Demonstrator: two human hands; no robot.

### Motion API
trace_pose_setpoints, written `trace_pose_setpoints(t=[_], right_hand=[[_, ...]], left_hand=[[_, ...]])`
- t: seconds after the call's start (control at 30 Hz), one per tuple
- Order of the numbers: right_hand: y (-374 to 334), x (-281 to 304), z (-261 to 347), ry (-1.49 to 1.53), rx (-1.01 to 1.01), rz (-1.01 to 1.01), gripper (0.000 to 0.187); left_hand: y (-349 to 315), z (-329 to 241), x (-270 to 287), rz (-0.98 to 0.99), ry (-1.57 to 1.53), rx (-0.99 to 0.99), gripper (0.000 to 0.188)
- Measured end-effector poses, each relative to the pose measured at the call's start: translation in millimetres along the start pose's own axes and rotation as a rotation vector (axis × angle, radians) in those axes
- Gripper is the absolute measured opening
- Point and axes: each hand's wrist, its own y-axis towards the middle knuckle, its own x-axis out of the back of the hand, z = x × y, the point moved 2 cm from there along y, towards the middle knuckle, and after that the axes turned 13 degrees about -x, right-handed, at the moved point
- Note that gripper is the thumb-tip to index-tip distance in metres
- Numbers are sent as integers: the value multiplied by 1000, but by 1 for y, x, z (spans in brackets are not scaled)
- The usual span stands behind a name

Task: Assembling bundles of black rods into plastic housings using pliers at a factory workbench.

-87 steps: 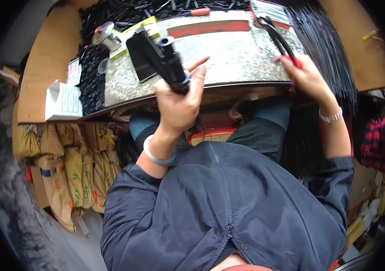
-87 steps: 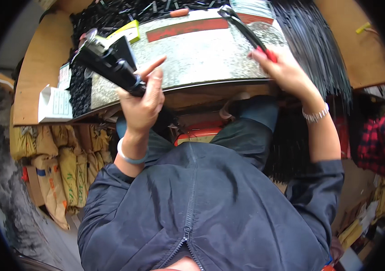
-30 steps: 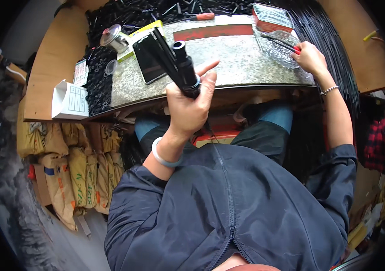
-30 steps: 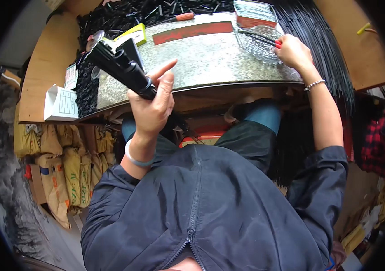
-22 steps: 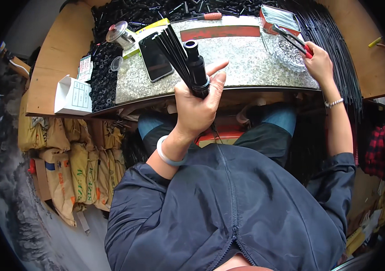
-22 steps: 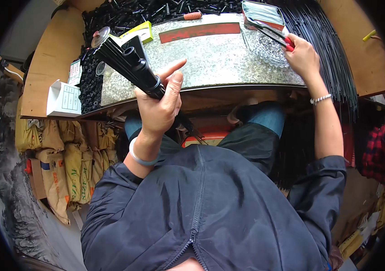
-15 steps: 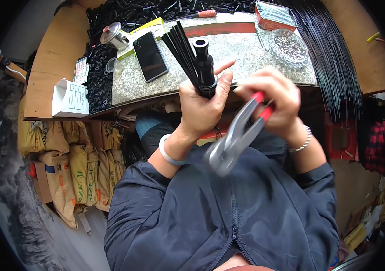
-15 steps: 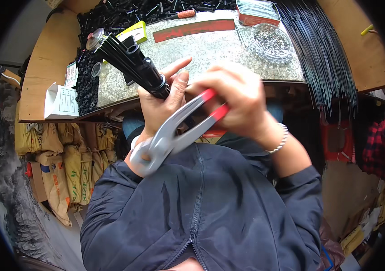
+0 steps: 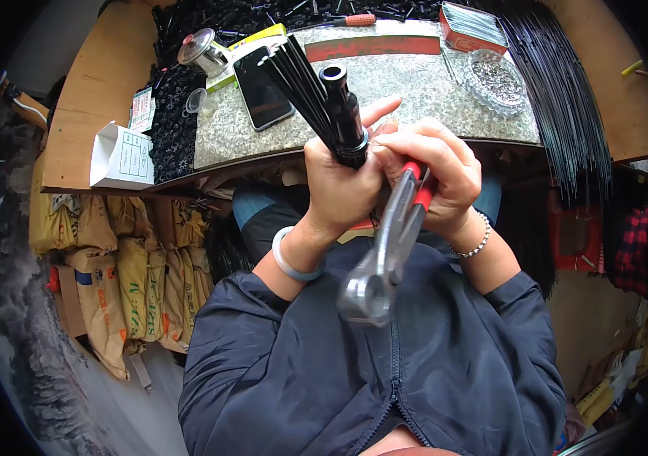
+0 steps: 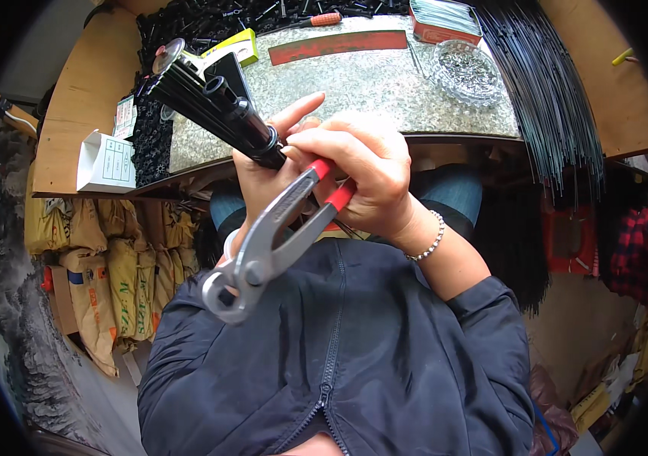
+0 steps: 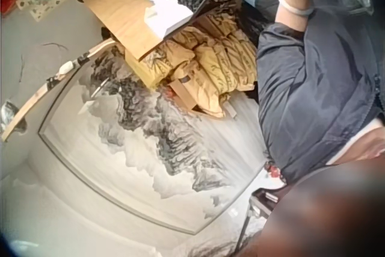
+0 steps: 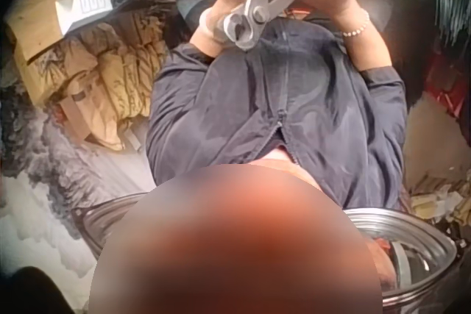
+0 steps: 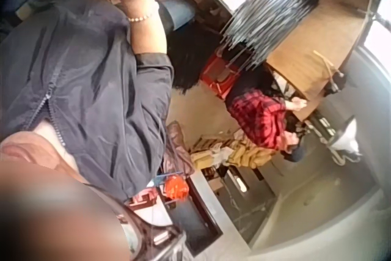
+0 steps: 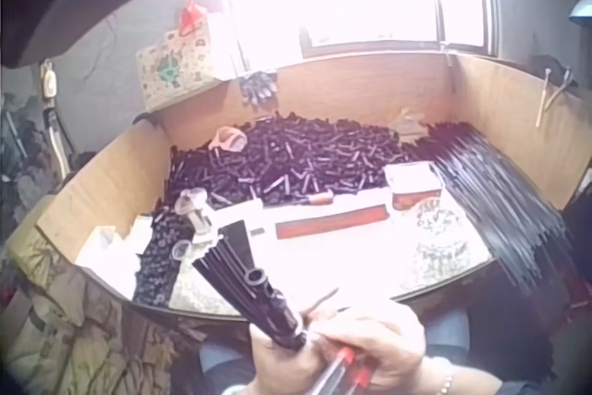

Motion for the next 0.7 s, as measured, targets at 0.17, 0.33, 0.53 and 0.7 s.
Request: trace_pose_setpoints(t=[0.17,0.33,0.53,0.7], right_hand=[[-3,-7,-1,122,37,-77,23],[-6,-12,-3,102,46,-94,22],[-4,-20,-10,121,65,-192,27],[-4,-17,-10,88,38,-171,27]], left_hand=[[1,-4,2,1,40,-1,29],[2,-4,2,25,60,-20,28],[4,-4,3,27,30,-29,29],[4,-1,1,13,41,-21,30]])
